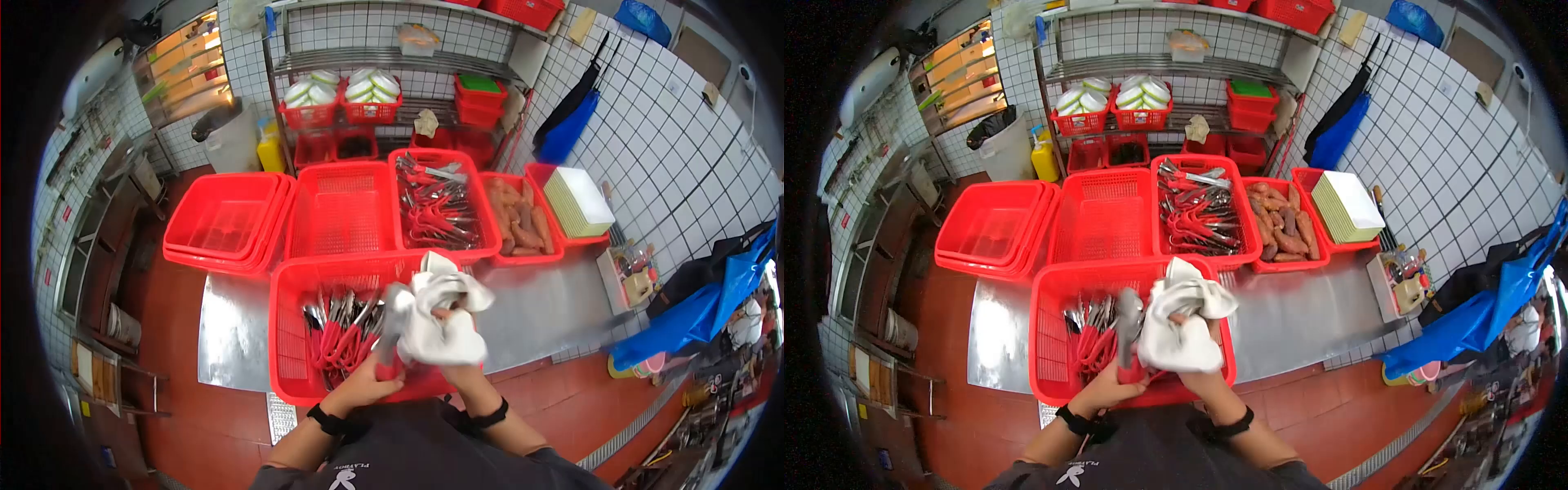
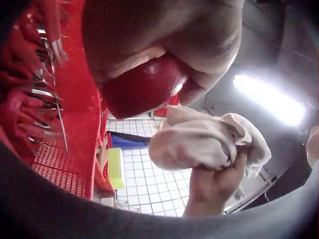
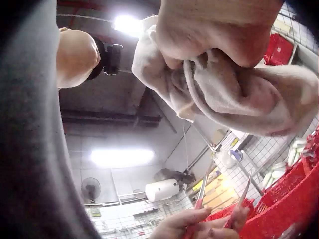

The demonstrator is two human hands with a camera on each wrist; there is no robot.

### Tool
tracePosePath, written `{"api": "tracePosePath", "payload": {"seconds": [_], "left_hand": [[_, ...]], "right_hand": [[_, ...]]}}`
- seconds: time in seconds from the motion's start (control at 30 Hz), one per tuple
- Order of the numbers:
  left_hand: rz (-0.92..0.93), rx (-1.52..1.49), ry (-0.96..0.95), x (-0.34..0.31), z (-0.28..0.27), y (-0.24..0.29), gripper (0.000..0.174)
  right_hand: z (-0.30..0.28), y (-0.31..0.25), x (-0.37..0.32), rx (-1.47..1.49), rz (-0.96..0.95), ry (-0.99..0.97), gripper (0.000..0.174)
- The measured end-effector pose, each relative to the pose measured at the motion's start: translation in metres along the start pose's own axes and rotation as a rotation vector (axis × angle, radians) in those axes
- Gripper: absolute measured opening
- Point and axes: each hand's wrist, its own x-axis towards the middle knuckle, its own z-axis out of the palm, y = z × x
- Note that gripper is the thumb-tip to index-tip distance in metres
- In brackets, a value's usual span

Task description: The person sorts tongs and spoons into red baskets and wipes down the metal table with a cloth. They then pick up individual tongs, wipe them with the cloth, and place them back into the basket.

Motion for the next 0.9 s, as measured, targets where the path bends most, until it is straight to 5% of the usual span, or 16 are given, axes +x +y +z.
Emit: {"api": "tracePosePath", "payload": {"seconds": [0.03,0.07,0.17,0.27,0.33,0.47,0.5,0.53,0.77,0.83,0.9], "left_hand": [[0.03,0.222,-0.087,0.0,0.008,0.008,0.061],[-0.112,0.222,-0.147,0.001,0.015,0.018,0.07],[-0.09,0.505,-0.14,0.002,0.014,0.012,0.071],[-0.123,0.42,-0.171,0.003,0.013,0.008,0.072],[-0.1,0.363,-0.144,0.004,0.019,0.009,0.072],[0.044,0.65,-0.045,0.001,0.014,0.001,0.075],[-0.042,0.704,-0.037,-0.002,0.016,0.01,0.072],[-0.128,0.758,-0.029,-0.004,0.015,0.015,0.068],[-0.087,0.757,0.092,-0.007,0.014,0.011,0.059],[-0.146,0.767,0.089,-0.005,0.019,0.019,0.053],[-0.111,0.81,0.096,-0.005,0.02,0.018,0.05]], "right_hand": [[-0.003,-0.012,0.004,0.146,0.135,-0.122,0.03],[0.011,0.016,-0.013,0.746,0.502,-0.216,0.023],[0.014,0.022,-0.023,1.123,0.625,-0.157,0.026],[0.013,0.015,-0.023,1.105,0.611,-0.008,0.029],[0.012,0.021,-0.02,1.112,0.57,-0.084,0.032],[0.018,0.038,-0.014,1.146,0.525,0.007,0.038],[0.018,0.038,-0.01,1.162,0.514,0.073,0.038],[0.009,0.031,-0.007,1.244,0.411,-0.058,0.04],[0.004,0.014,-0.008,1.208,0.585,0.092,0.041],[0.013,0.015,-0.017,1.124,0.632,0.078,0.038],[0.016,0.009,-0.016,1.091,0.566,-0.156,0.036]]}}
